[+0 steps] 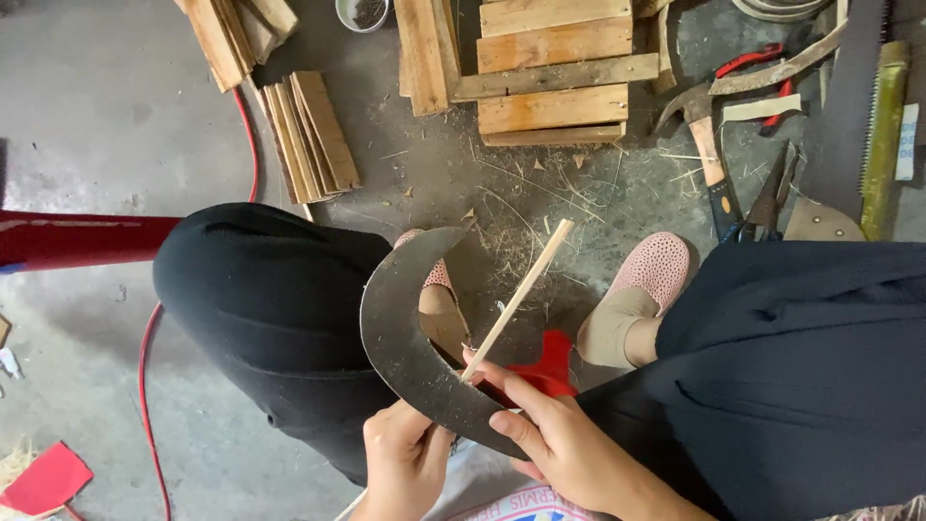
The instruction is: Shaving a thin bamboo stick with a curved blade to smooth and thin it.
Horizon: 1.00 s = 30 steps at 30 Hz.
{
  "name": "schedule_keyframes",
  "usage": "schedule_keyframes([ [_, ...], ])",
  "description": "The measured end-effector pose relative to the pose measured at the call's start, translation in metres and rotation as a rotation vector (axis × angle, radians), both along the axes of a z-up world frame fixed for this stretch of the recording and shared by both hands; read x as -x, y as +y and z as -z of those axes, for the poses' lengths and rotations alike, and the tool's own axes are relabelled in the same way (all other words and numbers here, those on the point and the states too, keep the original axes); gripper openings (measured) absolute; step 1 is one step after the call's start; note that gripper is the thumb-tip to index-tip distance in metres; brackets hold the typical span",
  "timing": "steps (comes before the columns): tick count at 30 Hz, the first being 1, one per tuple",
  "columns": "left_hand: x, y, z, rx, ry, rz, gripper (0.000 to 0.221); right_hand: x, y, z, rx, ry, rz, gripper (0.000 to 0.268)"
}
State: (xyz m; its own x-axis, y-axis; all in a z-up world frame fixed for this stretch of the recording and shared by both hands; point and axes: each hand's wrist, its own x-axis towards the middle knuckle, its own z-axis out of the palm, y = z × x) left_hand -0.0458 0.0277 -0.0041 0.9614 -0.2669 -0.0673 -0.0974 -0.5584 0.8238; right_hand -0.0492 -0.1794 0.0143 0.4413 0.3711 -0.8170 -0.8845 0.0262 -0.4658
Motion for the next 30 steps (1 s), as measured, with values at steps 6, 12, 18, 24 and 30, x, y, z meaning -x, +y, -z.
schedule_keyframes([
  [6, 0.005, 0.020, -0.026, -0.058, 0.402, -0.182, 0.029, 0.010, -0.055, 0.045, 0.316, -0.323, 0.463, 0.054],
  [12, -0.027, 0.021, -0.036, -0.074, 0.326, -0.131, 0.033, 0.034, -0.043, 0.060, -0.036, -0.364, 0.425, 0.083],
  [18, -0.045, -0.019, -0.040, -0.005, 0.335, -0.033, 0.026, 0.031, -0.029, 0.027, 0.040, -0.428, 0.060, 0.076],
  [24, -0.050, -0.034, -0.045, 0.031, 0.491, 0.060, 0.019, 0.014, -0.021, 0.021, 0.014, -0.673, 0.106, 0.073],
  [30, -0.061, -0.043, -0.046, 0.060, 0.491, 0.135, 0.012, 0.008, -0.023, 0.025, 0.044, -0.672, 0.111, 0.069],
])
